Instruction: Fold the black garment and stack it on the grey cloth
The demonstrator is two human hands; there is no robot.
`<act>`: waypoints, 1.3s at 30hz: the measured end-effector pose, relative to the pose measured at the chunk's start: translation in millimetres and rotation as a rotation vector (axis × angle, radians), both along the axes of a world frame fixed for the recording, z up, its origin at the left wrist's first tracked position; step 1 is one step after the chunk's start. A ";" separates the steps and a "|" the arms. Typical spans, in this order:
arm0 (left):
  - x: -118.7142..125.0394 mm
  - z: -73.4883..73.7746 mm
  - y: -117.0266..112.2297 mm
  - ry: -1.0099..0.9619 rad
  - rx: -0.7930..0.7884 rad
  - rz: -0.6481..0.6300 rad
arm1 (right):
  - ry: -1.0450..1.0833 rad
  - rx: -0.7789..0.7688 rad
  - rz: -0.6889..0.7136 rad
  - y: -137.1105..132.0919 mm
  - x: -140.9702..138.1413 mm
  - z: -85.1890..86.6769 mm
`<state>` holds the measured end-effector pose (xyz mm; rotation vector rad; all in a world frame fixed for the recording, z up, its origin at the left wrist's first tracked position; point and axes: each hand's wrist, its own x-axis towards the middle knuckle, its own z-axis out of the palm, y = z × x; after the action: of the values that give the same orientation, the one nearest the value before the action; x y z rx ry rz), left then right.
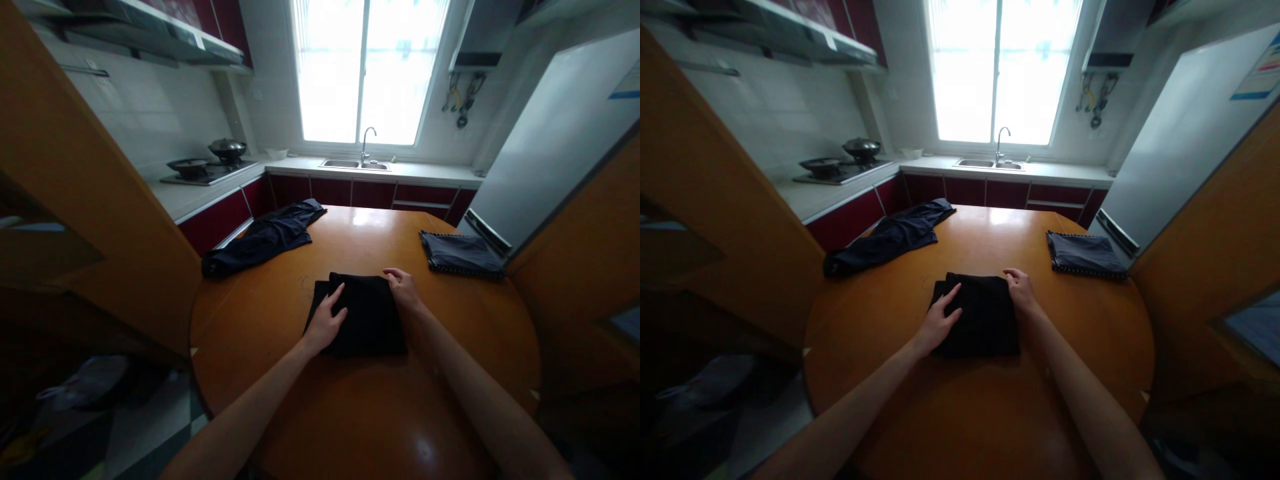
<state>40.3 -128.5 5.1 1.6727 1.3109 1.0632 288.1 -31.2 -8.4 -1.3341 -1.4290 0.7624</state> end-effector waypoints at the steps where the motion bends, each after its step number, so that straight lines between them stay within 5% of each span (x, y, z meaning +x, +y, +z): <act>1: 0.2 2.2 -0.1 -0.005 -0.003 0.008 | 0.017 -0.017 0.034 2.4 -0.4 -3.0; 9: -20.0 31.1 11.6 -0.231 -0.160 0.057 | -0.033 -0.014 0.260 15.7 -4.2 -5.8; 17: -55.4 -0.3 21.5 -0.521 -0.551 0.065 | -0.187 -0.041 0.342 32.4 -21.7 -17.3; 21: -63.7 -5.9 21.2 -0.543 -0.566 -0.019 | -0.211 -0.032 0.333 35.0 -21.1 -23.1; 28: -60.4 5.5 19.1 -0.491 -0.475 -0.178 | -0.121 -0.062 0.435 34.0 -11.4 -19.6; 34: -59.2 -4.7 23.3 -0.339 -0.490 -0.157 | -0.158 -0.061 0.392 37.8 -13.0 -26.2; 39: -60.1 -8.7 24.4 -0.351 -0.502 -0.120 | -0.134 0.094 0.127 14.6 -12.5 -22.9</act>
<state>-19.8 -104.1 -3.5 1.1167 1.1149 0.8231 275.6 -16.6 -31.3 -1.2508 -1.6490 0.6897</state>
